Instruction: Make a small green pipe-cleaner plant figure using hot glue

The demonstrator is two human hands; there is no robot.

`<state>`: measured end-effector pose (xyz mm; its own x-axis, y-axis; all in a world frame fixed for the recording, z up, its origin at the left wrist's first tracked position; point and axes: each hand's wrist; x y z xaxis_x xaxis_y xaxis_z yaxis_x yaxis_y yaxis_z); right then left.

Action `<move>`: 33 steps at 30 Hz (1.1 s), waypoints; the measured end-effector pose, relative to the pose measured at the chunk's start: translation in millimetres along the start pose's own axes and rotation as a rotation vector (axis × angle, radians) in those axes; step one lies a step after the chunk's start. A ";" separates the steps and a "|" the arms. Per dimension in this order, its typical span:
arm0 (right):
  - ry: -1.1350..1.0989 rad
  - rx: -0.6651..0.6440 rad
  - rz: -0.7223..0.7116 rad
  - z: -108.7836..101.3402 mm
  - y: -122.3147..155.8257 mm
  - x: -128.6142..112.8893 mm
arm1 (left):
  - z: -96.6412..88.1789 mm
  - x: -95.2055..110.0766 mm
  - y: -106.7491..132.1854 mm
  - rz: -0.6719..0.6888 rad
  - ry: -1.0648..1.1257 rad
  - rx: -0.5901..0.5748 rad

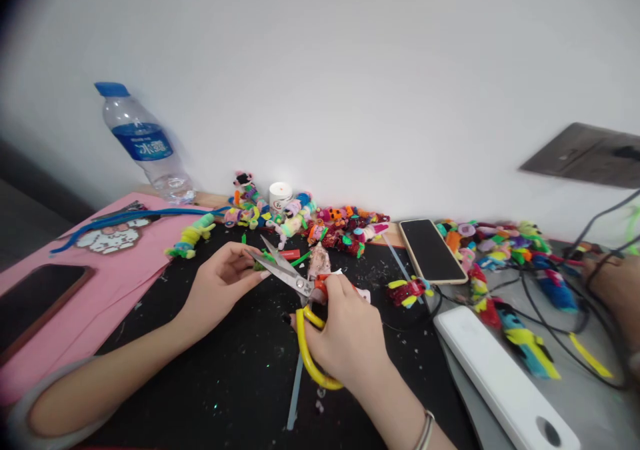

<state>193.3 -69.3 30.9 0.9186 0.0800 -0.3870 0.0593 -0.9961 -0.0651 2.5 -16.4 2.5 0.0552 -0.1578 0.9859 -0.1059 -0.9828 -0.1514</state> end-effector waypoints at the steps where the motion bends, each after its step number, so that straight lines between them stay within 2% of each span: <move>1: 0.018 0.000 -0.007 0.2 0.1 -0.2 | -0.1 -0.1 0.1 0.001 0.001 0.002; 9: 0.061 -0.016 -0.005 1.0 -1.8 0.5 | -0.9 -1.0 1.0 0.001 0.010 0.015; 20: 0.001 -0.069 0.011 3.1 -0.8 1.5 | -0.7 -0.5 0.9 -0.016 -0.003 0.041; 28: 0.043 -0.066 0.011 3.7 0.6 1.8 | -0.6 -0.8 1.1 -0.049 -0.017 0.031; 33: -0.007 -0.058 0.015 3.4 -1.4 1.1 | -1.1 -0.8 0.7 -0.033 -0.002 0.024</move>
<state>192.9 -67.7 27.4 0.9169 0.0648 -0.3938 0.0680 -0.9977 -0.0059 1.4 -16.9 1.6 0.0603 -0.1255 0.9903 -0.0799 -0.9895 -0.1205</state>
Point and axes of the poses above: each hand's wrist, its own y-axis away from the middle knuckle, its own z-axis out of the palm, x = y × z, and after that the axes turned 10 degrees about -y, right-handed
